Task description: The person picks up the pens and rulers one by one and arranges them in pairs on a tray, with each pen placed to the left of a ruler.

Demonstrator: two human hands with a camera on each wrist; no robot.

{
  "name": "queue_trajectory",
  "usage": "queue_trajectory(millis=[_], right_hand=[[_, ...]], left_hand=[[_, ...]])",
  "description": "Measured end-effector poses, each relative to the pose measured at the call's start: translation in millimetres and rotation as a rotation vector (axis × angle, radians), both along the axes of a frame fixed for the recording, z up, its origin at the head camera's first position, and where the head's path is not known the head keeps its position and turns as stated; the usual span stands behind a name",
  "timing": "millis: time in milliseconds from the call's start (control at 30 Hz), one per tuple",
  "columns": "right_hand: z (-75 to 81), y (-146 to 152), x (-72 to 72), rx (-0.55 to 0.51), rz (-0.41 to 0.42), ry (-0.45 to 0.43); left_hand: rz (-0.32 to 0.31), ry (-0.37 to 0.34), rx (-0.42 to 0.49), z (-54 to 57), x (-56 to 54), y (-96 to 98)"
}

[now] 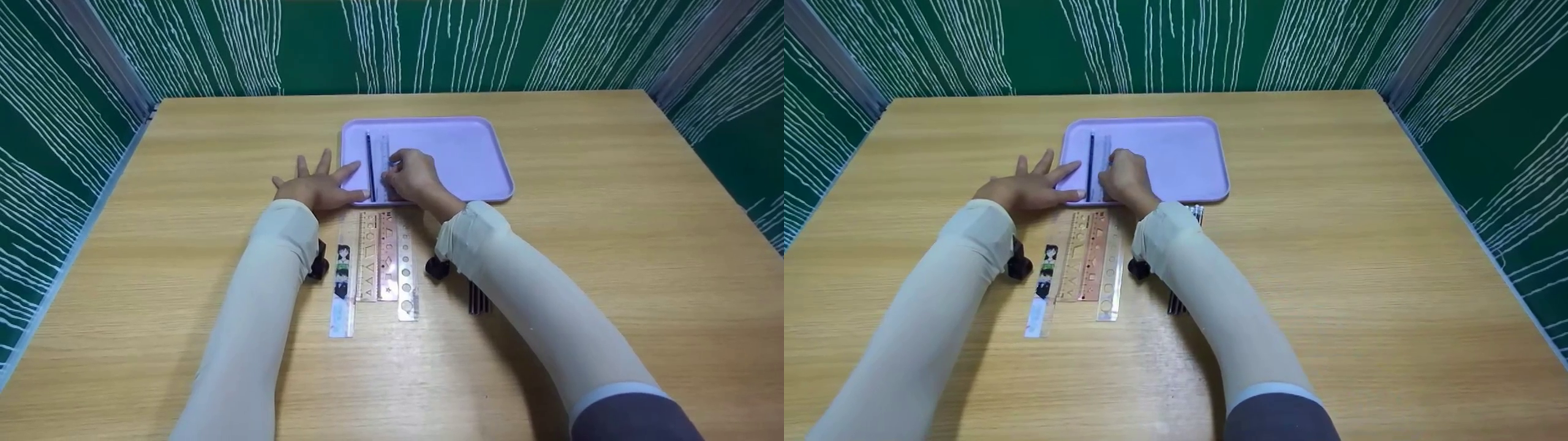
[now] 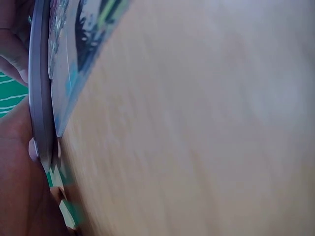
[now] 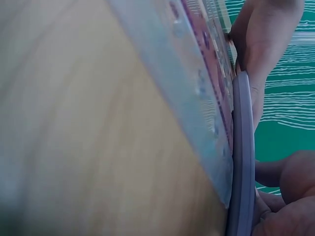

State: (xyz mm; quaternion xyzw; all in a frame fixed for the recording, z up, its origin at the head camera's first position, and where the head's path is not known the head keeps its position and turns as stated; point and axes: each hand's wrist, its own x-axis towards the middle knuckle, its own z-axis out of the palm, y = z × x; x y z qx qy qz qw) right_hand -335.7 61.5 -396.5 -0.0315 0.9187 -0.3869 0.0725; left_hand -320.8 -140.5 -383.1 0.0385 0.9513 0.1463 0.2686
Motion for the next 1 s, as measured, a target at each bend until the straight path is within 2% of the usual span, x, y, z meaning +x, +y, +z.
queue_trajectory(millis=[300,533,667,1000], right_hand=[[-2.1,-1.3,-1.4,0.127,0.053,0.083],[-2.8,-3.8,-1.5,0.144,0.056,0.102],[-2.4,-4.6,0.6,0.153,0.051,0.081],[-1.2,-3.2,4.0,0.137,0.056,0.072]], left_hand=[[0.000,0.003,-0.001,-1.0,1.3,0.5],[0.008,0.004,0.008,-0.5,0.4,0.4],[0.017,-0.005,0.017,-0.2,0.2,0.2],[-0.008,0.009,0.013,-0.8,0.3,0.2]])
